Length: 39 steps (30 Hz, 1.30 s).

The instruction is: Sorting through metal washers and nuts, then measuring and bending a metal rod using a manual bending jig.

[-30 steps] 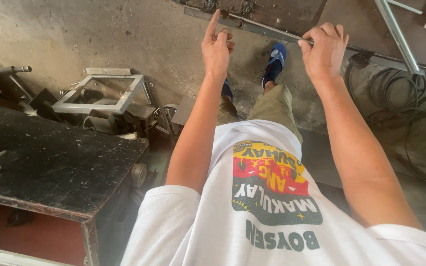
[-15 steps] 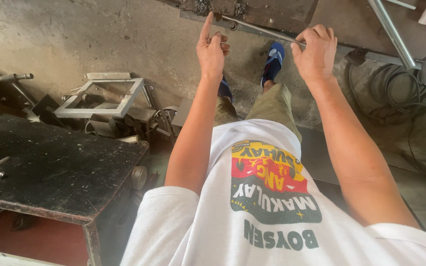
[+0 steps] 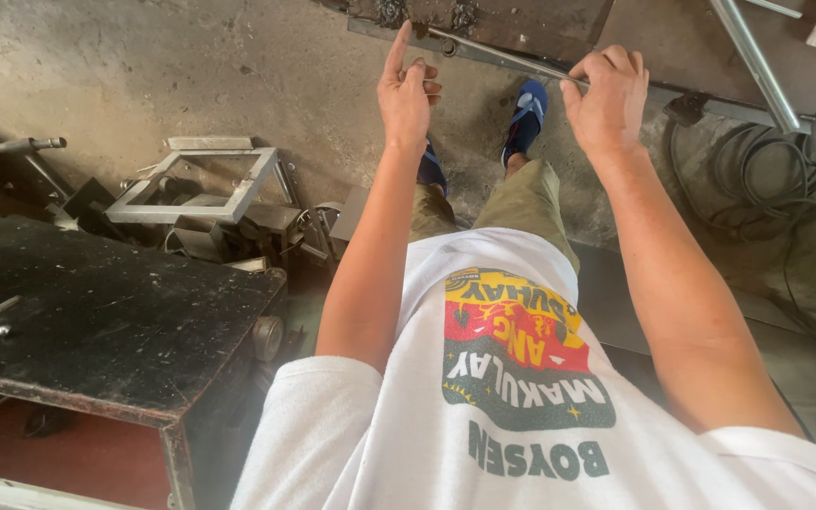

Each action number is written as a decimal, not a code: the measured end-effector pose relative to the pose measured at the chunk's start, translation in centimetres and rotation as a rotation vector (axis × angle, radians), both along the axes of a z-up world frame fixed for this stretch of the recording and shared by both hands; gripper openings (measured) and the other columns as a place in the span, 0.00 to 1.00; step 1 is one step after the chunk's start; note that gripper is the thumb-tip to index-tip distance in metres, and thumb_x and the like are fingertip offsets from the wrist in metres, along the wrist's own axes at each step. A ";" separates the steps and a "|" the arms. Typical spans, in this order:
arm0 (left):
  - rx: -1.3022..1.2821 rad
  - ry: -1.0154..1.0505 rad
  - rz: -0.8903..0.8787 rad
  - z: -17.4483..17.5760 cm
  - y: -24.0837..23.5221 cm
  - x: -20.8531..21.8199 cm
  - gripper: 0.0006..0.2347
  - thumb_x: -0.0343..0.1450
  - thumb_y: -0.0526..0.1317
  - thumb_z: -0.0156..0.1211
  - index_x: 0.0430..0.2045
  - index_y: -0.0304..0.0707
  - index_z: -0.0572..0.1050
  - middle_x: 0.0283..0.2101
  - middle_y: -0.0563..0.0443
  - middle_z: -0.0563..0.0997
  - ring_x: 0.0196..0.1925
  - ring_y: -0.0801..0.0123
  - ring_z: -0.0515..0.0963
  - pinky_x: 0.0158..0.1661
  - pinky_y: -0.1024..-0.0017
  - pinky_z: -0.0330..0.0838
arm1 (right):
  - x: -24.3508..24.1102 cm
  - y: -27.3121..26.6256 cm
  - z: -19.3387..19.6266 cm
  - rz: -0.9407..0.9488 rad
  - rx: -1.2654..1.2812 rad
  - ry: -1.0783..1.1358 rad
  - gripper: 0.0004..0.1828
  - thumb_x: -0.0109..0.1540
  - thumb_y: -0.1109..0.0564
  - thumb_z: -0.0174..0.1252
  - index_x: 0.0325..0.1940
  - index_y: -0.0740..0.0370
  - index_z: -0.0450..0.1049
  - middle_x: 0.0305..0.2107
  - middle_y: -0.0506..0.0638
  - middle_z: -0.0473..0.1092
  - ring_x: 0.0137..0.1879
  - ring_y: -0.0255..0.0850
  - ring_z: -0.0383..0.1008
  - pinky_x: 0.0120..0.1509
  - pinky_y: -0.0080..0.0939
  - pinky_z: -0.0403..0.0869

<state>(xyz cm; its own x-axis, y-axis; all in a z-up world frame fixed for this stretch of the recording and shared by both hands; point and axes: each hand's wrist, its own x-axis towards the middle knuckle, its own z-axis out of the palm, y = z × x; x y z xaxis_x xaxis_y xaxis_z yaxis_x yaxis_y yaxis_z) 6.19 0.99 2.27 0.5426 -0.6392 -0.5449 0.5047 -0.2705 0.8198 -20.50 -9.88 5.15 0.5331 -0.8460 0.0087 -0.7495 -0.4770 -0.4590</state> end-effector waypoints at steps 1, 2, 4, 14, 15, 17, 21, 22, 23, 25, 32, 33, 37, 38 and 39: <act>-0.001 0.005 0.000 -0.1 -0.1 0.0 0.23 0.77 0.31 0.47 0.68 0.56 0.67 0.32 0.51 0.78 0.25 0.77 0.72 0.29 0.72 0.74 | 0.0 0.0 0.0 -0.004 0.000 0.001 0.09 0.57 0.61 0.73 0.36 0.58 0.78 0.43 0.50 0.70 0.53 0.53 0.68 0.59 0.53 0.67; -0.002 0.005 -0.001 -0.2 -0.2 0.0 0.23 0.77 0.31 0.47 0.68 0.56 0.67 0.32 0.51 0.78 0.25 0.77 0.72 0.29 0.72 0.74 | -0.1 -0.1 -0.1 -0.005 -0.001 0.002 0.09 0.57 0.61 0.73 0.36 0.58 0.78 0.43 0.50 0.70 0.53 0.53 0.68 0.59 0.53 0.67; -0.007 0.004 0.000 -0.3 0.0 0.0 0.22 0.77 0.31 0.48 0.68 0.55 0.67 0.31 0.51 0.78 0.25 0.77 0.71 0.28 0.72 0.74 | -0.2 0.0 -0.4 -0.014 0.022 0.012 0.09 0.59 0.61 0.73 0.36 0.58 0.78 0.43 0.50 0.70 0.53 0.51 0.68 0.59 0.52 0.68; -0.002 -0.016 0.058 -0.1 -0.1 -0.7 0.22 0.77 0.32 0.50 0.68 0.48 0.65 0.31 0.51 0.77 0.26 0.77 0.72 0.28 0.73 0.72 | -0.8 -0.7 1.5 0.054 0.042 -0.021 0.07 0.60 0.60 0.72 0.34 0.58 0.78 0.41 0.48 0.72 0.53 0.52 0.67 0.59 0.53 0.66; 0.030 -0.031 0.074 0.1 0.0 -1.0 0.20 0.76 0.32 0.50 0.65 0.44 0.66 0.30 0.51 0.77 0.25 0.77 0.72 0.27 0.74 0.71 | -1.0 -0.9 2.1 0.070 0.068 -0.040 0.06 0.61 0.60 0.71 0.37 0.58 0.79 0.39 0.49 0.73 0.52 0.52 0.68 0.58 0.53 0.67; 0.058 -0.049 0.087 0.2 0.4 -1.6 0.19 0.75 0.33 0.51 0.63 0.40 0.66 0.30 0.51 0.77 0.24 0.76 0.73 0.25 0.74 0.70 | -1.6 -1.2 3.4 0.082 0.090 -0.063 0.06 0.62 0.60 0.71 0.39 0.58 0.79 0.38 0.50 0.73 0.50 0.52 0.68 0.57 0.53 0.68; 0.106 -0.029 0.001 1.1 0.6 -5.1 0.13 0.77 0.40 0.55 0.50 0.28 0.76 0.29 0.51 0.77 0.26 0.76 0.74 0.27 0.75 0.69 | -4.6 -1.9 6.8 -0.088 0.490 -0.152 0.08 0.66 0.56 0.69 0.43 0.62 0.79 0.36 0.50 0.75 0.41 0.42 0.73 0.48 0.44 0.72; 0.116 -0.004 -0.035 1.8 0.4 -6.2 0.14 0.77 0.43 0.57 0.45 0.25 0.78 0.29 0.51 0.78 0.27 0.75 0.74 0.29 0.75 0.70 | -5.5 -2.0 7.9 -0.138 0.599 -0.184 0.09 0.66 0.55 0.68 0.44 0.62 0.79 0.35 0.51 0.76 0.37 0.39 0.74 0.44 0.42 0.72; 0.112 -0.007 -0.046 3.2 0.1 -7.5 0.14 0.77 0.43 0.57 0.45 0.25 0.78 0.29 0.51 0.78 0.27 0.75 0.74 0.29 0.75 0.70 | -6.8 -2.1 8.5 -0.148 0.594 -0.189 0.09 0.66 0.55 0.68 0.44 0.62 0.79 0.35 0.51 0.76 0.37 0.39 0.74 0.44 0.42 0.72; 0.103 0.090 -0.057 5.8 -0.9 -10.2 0.16 0.76 0.47 0.58 0.40 0.28 0.79 0.29 0.52 0.79 0.27 0.75 0.76 0.30 0.75 0.73 | -9.8 -2.3 9.6 -0.163 0.728 -0.190 0.11 0.65 0.54 0.67 0.45 0.64 0.79 0.31 0.52 0.76 0.36 0.37 0.74 0.43 0.39 0.73; 0.057 0.205 -0.151 4.9 -3.4 -19.2 0.15 0.75 0.47 0.60 0.37 0.29 0.78 0.32 0.49 0.82 0.29 0.72 0.79 0.32 0.74 0.76 | -20.9 -1.6 12.4 -0.232 0.782 -0.073 0.13 0.62 0.52 0.67 0.46 0.63 0.80 0.31 0.52 0.77 0.36 0.36 0.75 0.43 0.39 0.72; 0.058 0.203 -0.211 5.5 -4.2 -20.4 0.15 0.75 0.47 0.61 0.38 0.29 0.78 0.31 0.49 0.82 0.29 0.72 0.79 0.32 0.74 0.76 | -22.3 -1.1 12.9 -0.264 0.791 -0.103 0.13 0.62 0.52 0.67 0.45 0.63 0.80 0.31 0.51 0.78 0.36 0.36 0.75 0.43 0.39 0.72; 0.047 0.167 -0.408 6.0 -5.4 -25.5 0.14 0.74 0.45 0.61 0.40 0.30 0.82 0.29 0.52 0.81 0.28 0.76 0.77 0.30 0.76 0.73 | -25.5 2.2 14.9 -0.388 0.791 -0.063 0.15 0.61 0.52 0.69 0.46 0.64 0.80 0.30 0.54 0.77 0.35 0.40 0.73 0.41 0.41 0.71; 0.046 0.161 -0.400 5.7 -5.2 -27.3 0.14 0.74 0.45 0.61 0.40 0.30 0.82 0.29 0.52 0.81 0.28 0.76 0.77 0.30 0.76 0.73 | -26.5 3.9 14.3 -0.378 0.791 -0.066 0.15 0.61 0.52 0.69 0.46 0.64 0.80 0.30 0.54 0.77 0.35 0.40 0.73 0.41 0.41 0.71; -0.007 0.152 -0.469 5.3 -5.1 -28.5 0.13 0.75 0.44 0.61 0.40 0.29 0.82 0.28 0.53 0.80 0.27 0.77 0.75 0.29 0.77 0.70 | -27.0 5.3 13.5 -0.410 0.796 -0.103 0.16 0.61 0.52 0.69 0.46 0.64 0.80 0.30 0.54 0.77 0.35 0.39 0.73 0.41 0.40 0.71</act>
<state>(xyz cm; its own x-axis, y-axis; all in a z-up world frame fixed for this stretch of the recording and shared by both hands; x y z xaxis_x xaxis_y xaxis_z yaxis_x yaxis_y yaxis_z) -22.29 -4.10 7.58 0.1104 -0.7993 -0.5907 0.4443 -0.4920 0.7487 -47.49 -4.63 18.66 0.2173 -0.7458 -0.6298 -0.7275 0.3064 -0.6139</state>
